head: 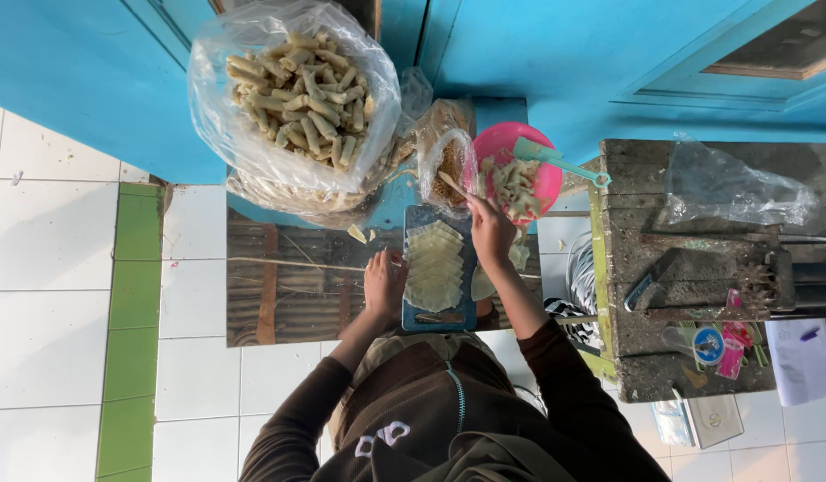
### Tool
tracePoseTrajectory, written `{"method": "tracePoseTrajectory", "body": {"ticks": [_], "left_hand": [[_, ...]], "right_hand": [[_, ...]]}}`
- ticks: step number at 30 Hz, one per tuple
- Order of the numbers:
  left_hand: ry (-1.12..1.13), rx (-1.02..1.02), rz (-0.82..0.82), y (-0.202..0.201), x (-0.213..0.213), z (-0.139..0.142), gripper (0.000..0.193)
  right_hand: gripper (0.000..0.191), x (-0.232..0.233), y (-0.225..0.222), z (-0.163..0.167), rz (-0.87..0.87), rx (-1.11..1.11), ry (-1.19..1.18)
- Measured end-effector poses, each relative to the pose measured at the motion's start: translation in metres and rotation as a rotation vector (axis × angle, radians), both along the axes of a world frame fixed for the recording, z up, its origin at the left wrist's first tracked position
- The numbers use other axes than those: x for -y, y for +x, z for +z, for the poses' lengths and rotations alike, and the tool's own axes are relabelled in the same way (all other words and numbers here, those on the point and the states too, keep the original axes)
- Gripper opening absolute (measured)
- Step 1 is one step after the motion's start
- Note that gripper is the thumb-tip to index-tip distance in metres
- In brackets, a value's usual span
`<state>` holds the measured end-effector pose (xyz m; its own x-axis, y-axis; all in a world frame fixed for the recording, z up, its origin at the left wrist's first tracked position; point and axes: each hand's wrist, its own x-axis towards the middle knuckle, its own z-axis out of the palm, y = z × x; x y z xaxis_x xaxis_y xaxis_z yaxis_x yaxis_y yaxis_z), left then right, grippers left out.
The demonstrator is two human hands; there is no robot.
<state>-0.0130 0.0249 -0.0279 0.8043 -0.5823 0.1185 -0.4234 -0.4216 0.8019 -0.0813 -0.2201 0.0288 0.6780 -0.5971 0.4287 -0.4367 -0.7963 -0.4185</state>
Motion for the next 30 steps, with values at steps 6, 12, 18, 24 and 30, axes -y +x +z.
{"method": "tracePoseTrajectory", "body": {"ticks": [6, 12, 18, 24, 30], "left_hand": [[0.143, 0.028, -0.047, -0.018, -0.011, -0.001, 0.038], [0.201, 0.014, -0.090, -0.025, -0.014, 0.002, 0.040], [0.149, 0.024, -0.101, -0.027, -0.013, -0.002, 0.034], [0.114, -0.043, -0.117, -0.028, -0.014, -0.003, 0.034], [0.104, -0.069, -0.107, -0.030, -0.014, 0.003, 0.037]], "right_hand": [[0.015, 0.004, 0.006, -0.011, 0.012, 0.139, 0.124], [0.021, -0.001, 0.010, -0.023, 0.008, 0.126, 0.300], [0.022, 0.004, 0.010, -0.025, -0.094, 0.337, 0.975], [0.023, 0.000, 0.005, -0.026, -0.091, 0.333, 0.776], [0.025, 0.000, 0.006, -0.023, -0.104, 0.351, 0.896]]}}
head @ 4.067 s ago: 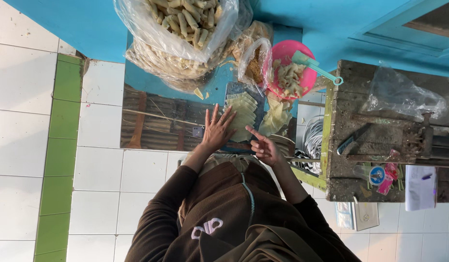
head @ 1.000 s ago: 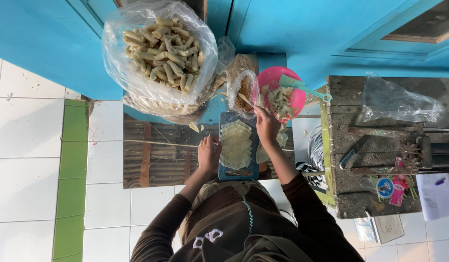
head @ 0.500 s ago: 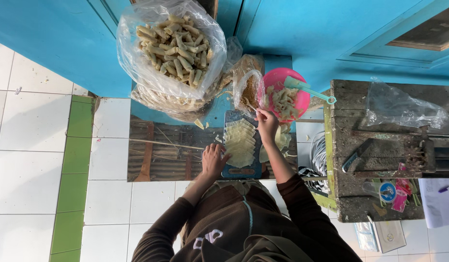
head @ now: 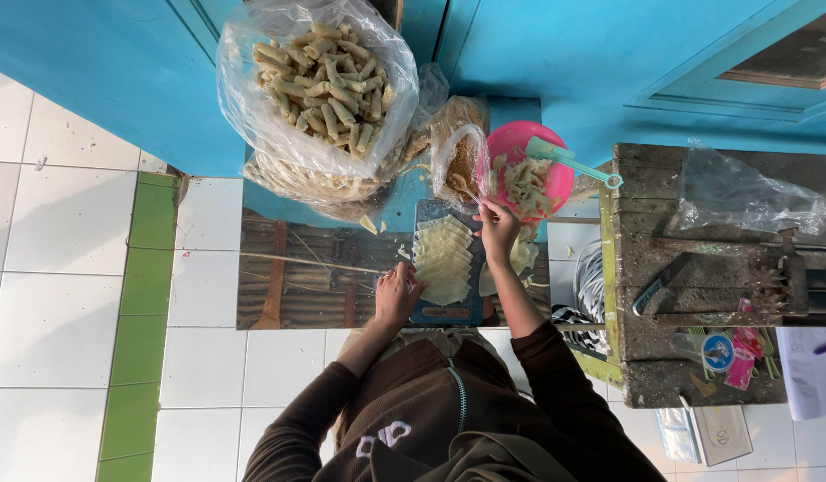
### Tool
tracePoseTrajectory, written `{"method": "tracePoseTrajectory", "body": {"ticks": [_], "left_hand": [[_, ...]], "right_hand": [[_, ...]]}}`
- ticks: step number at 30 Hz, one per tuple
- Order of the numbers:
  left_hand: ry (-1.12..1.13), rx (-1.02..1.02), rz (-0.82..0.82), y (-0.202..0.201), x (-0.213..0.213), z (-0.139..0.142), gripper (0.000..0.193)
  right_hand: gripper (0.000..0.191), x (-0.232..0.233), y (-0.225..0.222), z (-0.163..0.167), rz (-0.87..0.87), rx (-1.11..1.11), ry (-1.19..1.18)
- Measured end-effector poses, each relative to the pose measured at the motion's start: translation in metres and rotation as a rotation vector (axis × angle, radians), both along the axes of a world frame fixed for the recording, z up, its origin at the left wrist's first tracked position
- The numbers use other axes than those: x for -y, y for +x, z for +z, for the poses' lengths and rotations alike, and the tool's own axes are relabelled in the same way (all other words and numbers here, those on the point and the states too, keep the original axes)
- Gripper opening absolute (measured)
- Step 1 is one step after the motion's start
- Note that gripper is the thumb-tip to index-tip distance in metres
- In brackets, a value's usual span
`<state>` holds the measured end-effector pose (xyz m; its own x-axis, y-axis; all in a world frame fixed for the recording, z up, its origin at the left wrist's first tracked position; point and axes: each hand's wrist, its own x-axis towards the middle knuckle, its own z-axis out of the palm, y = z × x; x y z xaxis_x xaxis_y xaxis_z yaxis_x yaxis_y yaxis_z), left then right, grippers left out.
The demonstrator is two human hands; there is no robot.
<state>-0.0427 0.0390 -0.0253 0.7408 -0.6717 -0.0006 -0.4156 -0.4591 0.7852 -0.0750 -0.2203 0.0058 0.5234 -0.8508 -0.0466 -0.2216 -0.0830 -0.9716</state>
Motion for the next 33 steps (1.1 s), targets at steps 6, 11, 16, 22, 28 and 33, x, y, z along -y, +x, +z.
{"method": "tracePoseTrajectory", "body": {"ticks": [6, 11, 16, 22, 28, 33], "left_hand": [[-0.079, 0.118, 0.006, -0.004, -0.008, 0.011, 0.030], [-0.166, 0.087, -0.006, -0.005, -0.005, 0.012, 0.034], [-0.222, -0.109, -0.001, -0.005, -0.005, 0.002, 0.040], [-0.119, 0.010, 0.006, -0.005, -0.002, -0.020, 0.022], [-0.092, 0.107, 0.063, -0.007, -0.003, -0.014, 0.018], [-0.030, 0.133, -0.046, -0.008, -0.004, 0.007, 0.041]], "right_hand": [[0.026, 0.006, 0.006, 0.002, -0.019, 0.028, 0.224], [0.025, 0.016, 0.008, 0.005, -0.081, 0.031, 0.442], [0.026, 0.024, -0.002, 0.007, -0.074, 0.076, 0.576], [0.027, 0.013, -0.068, -0.003, -0.007, 0.013, 0.581], [0.029, -0.035, -0.151, -0.023, 0.071, -0.134, 0.629], [0.030, -0.071, -0.176, -0.030, 0.192, -0.121, 0.418]]}}
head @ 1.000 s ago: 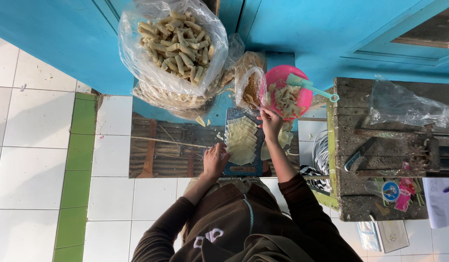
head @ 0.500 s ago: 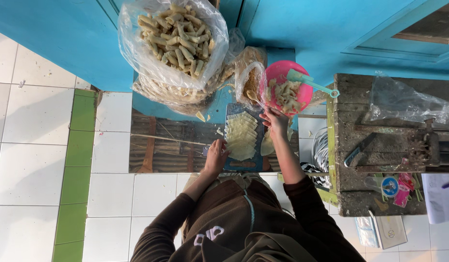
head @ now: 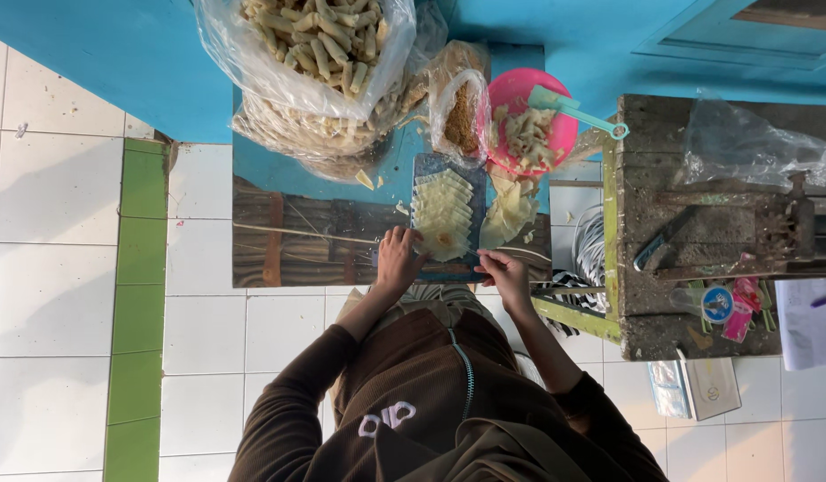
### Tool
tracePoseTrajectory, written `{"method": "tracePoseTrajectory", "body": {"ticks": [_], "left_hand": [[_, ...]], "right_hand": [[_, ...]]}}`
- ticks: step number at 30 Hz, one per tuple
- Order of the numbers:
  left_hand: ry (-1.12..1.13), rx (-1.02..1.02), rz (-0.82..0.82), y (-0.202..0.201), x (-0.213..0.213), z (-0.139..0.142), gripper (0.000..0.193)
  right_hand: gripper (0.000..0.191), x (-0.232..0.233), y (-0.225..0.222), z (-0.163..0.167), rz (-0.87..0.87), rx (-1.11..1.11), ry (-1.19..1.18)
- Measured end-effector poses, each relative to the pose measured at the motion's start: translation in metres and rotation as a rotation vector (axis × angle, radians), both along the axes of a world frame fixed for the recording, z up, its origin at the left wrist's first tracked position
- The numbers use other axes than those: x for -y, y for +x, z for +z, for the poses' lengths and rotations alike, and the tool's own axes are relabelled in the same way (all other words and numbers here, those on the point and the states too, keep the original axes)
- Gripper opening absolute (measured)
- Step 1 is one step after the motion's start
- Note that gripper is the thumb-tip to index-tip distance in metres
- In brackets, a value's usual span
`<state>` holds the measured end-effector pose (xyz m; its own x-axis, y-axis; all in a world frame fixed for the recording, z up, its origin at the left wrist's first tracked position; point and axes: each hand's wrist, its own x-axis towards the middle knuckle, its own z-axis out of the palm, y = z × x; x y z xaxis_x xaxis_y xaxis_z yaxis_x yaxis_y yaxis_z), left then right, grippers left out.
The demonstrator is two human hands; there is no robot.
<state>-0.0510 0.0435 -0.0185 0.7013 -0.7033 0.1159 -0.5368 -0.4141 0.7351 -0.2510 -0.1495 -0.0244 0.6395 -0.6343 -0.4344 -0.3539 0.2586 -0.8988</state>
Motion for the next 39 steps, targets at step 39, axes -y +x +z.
{"method": "tracePoseTrajectory", "body": {"ticks": [39], "left_hand": [[-0.121, -0.093, -0.005, -0.002, -0.004, -0.008, 0.025]], "right_hand": [[0.028, -0.002, 0.094, 0.050, 0.180, -0.191, -1.106]]}}
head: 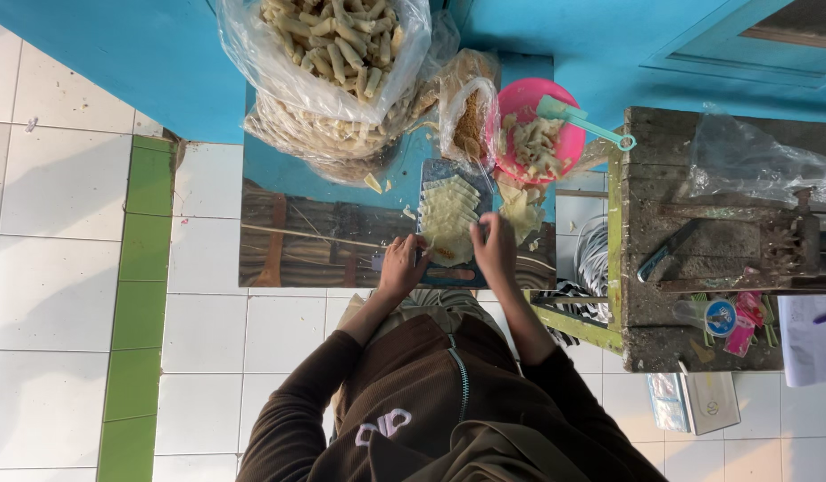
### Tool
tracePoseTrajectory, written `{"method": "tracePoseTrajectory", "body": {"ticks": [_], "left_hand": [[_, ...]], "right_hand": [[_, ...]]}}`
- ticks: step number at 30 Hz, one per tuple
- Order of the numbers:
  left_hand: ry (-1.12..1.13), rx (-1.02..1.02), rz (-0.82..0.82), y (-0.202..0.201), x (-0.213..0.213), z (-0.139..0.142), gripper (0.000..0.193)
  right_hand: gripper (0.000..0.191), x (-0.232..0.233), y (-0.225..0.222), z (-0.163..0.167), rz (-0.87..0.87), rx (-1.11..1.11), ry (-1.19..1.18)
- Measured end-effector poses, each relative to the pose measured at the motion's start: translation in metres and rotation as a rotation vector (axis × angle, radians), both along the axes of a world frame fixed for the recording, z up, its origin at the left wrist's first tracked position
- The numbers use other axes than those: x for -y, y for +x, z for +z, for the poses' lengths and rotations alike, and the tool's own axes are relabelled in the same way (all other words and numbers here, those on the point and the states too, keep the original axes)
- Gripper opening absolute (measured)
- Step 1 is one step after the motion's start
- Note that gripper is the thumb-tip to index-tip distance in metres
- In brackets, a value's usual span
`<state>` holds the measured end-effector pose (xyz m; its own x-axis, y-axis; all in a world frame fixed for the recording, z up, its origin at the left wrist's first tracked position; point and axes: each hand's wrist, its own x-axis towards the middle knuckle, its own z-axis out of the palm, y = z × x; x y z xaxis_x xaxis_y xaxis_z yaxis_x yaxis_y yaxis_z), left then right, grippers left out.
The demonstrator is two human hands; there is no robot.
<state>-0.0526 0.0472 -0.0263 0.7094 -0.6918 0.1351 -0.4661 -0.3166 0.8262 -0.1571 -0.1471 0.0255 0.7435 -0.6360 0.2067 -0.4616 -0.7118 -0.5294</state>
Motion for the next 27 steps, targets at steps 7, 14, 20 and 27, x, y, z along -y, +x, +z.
{"method": "tracePoseTrajectory", "body": {"ticks": [7, 14, 20, 27], "left_hand": [[-0.031, 0.000, -0.102, 0.004, -0.009, 0.019, 0.032], [-0.006, -0.019, -0.145, 0.009, -0.012, 0.016, 0.042], [0.025, -0.065, -0.132, 0.010, -0.006, 0.005, 0.026], [-0.009, -0.059, -0.038, 0.007, 0.002, -0.002, 0.014]], "right_hand": [[0.036, -0.039, -0.042, -0.027, 0.041, -0.045, -0.146], [0.034, -0.055, -0.033, -0.016, -0.067, 0.056, 0.305], [0.031, -0.053, -0.046, -0.021, 0.018, 0.108, -0.018], [0.024, -0.054, -0.072, -0.067, -0.090, 0.108, 1.158]]}}
